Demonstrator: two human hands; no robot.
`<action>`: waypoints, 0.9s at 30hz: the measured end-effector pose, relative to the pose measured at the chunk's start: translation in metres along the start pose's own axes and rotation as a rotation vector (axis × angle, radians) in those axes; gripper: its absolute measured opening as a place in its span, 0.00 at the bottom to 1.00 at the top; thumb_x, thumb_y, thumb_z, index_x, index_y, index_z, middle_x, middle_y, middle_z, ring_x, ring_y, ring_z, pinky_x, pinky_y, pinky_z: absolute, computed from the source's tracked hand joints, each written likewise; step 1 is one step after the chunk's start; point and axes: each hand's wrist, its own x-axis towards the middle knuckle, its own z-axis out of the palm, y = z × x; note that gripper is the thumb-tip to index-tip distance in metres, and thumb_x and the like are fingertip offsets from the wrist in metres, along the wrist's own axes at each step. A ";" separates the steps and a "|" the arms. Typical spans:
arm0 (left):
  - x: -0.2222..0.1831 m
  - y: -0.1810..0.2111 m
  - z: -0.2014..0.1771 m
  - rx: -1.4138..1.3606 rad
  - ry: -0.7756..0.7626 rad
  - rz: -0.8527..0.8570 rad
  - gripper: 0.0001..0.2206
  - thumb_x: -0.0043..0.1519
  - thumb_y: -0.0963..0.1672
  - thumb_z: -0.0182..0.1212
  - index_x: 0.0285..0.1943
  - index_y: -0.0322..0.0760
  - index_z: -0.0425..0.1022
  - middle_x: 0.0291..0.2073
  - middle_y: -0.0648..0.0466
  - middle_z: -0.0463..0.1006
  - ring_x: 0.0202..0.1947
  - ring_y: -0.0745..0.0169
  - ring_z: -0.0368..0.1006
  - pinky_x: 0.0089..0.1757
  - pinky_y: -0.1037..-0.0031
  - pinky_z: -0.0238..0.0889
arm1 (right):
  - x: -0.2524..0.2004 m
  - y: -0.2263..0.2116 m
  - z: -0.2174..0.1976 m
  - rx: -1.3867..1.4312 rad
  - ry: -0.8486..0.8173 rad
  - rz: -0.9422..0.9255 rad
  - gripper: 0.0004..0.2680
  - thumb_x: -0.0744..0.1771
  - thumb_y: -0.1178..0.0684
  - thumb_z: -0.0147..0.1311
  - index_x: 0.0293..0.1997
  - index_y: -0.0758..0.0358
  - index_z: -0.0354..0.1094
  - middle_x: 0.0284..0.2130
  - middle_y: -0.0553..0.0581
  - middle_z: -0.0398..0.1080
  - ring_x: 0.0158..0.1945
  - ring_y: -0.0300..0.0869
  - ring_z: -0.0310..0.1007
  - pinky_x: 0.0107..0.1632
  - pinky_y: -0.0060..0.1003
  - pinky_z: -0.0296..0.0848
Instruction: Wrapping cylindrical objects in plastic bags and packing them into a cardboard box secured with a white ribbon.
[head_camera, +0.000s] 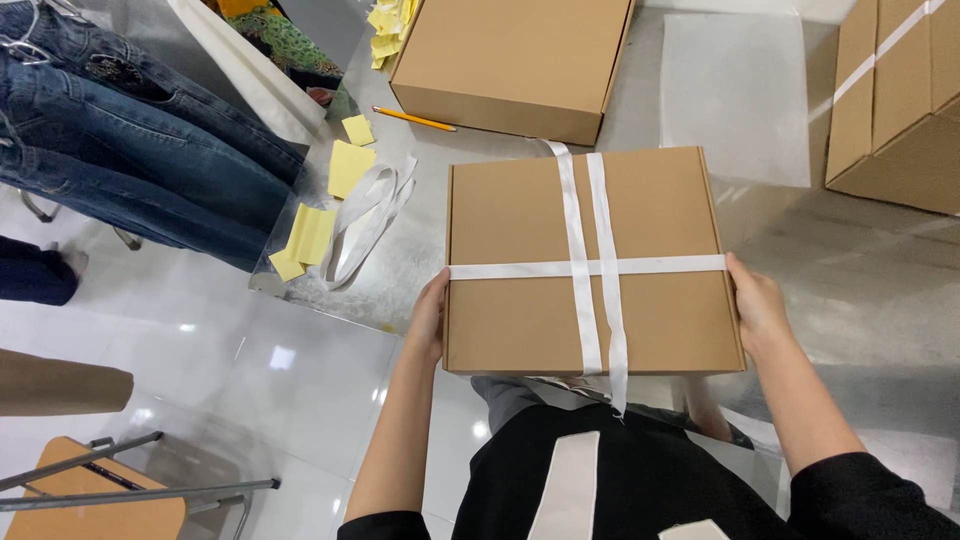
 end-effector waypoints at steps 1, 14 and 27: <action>0.000 0.001 0.001 0.001 -0.002 -0.001 0.19 0.64 0.56 0.59 0.55 0.47 0.78 0.43 0.58 0.82 0.40 0.63 0.77 0.39 0.73 0.66 | -0.001 -0.003 0.000 0.000 0.003 0.000 0.14 0.71 0.38 0.61 0.46 0.59 0.73 0.38 0.52 0.78 0.37 0.41 0.79 0.39 0.43 0.78; -0.006 0.012 0.011 0.096 -0.022 0.028 0.44 0.64 0.62 0.63 0.83 0.42 0.52 0.75 0.39 0.61 0.70 0.43 0.64 0.60 0.52 0.66 | -0.042 -0.035 0.023 -0.375 -0.138 -0.215 0.23 0.78 0.39 0.45 0.62 0.80 0.70 0.51 0.75 0.73 0.55 0.61 0.74 0.51 0.59 0.72; -0.019 0.023 0.015 0.166 0.016 0.027 0.46 0.64 0.63 0.59 0.85 0.40 0.47 0.80 0.35 0.52 0.78 0.34 0.53 0.67 0.47 0.55 | -0.065 -0.078 0.050 -0.551 -0.116 -0.229 0.21 0.77 0.42 0.41 0.73 0.70 0.64 0.70 0.72 0.62 0.74 0.64 0.56 0.69 0.64 0.58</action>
